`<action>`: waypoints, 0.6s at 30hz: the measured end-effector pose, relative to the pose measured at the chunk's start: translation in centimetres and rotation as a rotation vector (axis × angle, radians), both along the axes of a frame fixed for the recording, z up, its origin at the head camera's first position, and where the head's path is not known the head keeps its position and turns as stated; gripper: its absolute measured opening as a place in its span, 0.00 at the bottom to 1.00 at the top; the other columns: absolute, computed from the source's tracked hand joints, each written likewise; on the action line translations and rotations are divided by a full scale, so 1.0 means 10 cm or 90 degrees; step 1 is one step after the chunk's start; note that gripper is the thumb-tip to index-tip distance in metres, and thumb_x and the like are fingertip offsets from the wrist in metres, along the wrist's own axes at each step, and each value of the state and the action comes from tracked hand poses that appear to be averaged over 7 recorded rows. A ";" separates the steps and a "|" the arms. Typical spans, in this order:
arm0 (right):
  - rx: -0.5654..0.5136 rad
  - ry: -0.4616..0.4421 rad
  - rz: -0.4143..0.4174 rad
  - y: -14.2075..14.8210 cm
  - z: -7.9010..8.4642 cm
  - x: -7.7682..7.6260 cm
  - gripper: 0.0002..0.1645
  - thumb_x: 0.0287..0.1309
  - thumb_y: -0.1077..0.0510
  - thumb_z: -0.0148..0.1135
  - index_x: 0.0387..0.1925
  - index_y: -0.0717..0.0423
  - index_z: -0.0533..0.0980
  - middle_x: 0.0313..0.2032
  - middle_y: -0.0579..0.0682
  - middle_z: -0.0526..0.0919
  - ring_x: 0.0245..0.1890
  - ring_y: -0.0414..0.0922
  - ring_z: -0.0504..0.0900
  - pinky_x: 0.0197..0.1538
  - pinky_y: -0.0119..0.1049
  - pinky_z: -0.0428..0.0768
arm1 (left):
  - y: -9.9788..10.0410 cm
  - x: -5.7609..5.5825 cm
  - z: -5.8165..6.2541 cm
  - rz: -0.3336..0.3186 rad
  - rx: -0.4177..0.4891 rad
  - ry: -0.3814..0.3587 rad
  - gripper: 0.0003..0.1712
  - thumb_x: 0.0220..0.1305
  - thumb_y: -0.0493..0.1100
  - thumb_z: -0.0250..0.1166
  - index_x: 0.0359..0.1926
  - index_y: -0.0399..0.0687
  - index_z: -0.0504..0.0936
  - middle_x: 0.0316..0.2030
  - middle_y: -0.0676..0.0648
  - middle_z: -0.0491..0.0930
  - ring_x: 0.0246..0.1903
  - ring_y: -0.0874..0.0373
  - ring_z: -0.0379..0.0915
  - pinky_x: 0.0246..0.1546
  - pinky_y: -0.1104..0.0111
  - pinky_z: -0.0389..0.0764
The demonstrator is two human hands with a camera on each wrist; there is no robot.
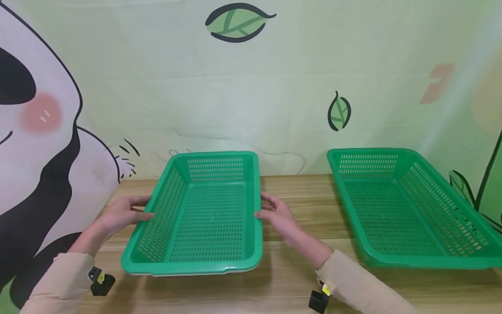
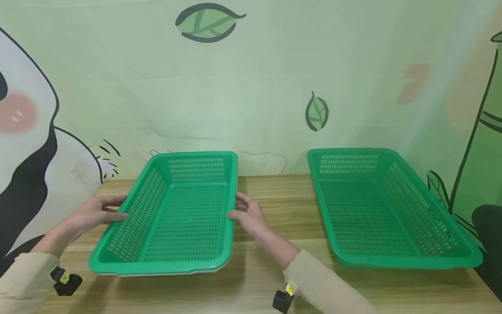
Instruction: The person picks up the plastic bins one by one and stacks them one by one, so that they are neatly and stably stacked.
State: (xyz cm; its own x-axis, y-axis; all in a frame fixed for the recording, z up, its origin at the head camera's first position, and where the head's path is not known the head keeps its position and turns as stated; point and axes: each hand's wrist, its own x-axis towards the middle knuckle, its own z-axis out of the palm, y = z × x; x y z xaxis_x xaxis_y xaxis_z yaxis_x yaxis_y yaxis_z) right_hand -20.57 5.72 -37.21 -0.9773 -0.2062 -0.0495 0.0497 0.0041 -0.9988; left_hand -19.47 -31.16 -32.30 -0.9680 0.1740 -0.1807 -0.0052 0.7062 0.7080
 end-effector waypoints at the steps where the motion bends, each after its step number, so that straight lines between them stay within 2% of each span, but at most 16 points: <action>1: -0.001 -0.001 0.000 0.01 0.00 0.00 0.36 0.46 0.69 0.57 0.61 0.63 0.62 0.55 0.61 0.71 0.56 0.54 0.69 0.59 0.48 0.66 | 0.00 0.00 0.00 -0.001 -0.001 0.001 0.39 0.59 0.42 0.60 0.64 0.27 0.55 0.58 0.27 0.61 0.47 0.45 0.72 0.43 0.60 0.78; 18: -0.009 0.006 -0.004 0.08 -0.02 -0.01 0.36 0.46 0.70 0.57 0.61 0.64 0.63 0.56 0.61 0.70 0.56 0.54 0.69 0.58 0.48 0.67 | 0.07 -0.01 -0.01 -0.003 0.014 -0.008 0.38 0.60 0.44 0.60 0.65 0.29 0.55 0.59 0.29 0.61 0.50 0.44 0.70 0.45 0.59 0.77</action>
State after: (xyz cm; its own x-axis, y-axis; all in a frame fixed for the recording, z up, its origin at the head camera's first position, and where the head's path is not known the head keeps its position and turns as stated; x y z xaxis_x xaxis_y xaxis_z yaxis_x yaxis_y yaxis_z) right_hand -20.69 6.54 -37.42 -0.9790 -0.2003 -0.0375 0.0403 -0.0100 -0.9991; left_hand -19.56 -30.46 -32.36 -0.9648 0.1826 -0.1895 -0.0113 0.6906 0.7232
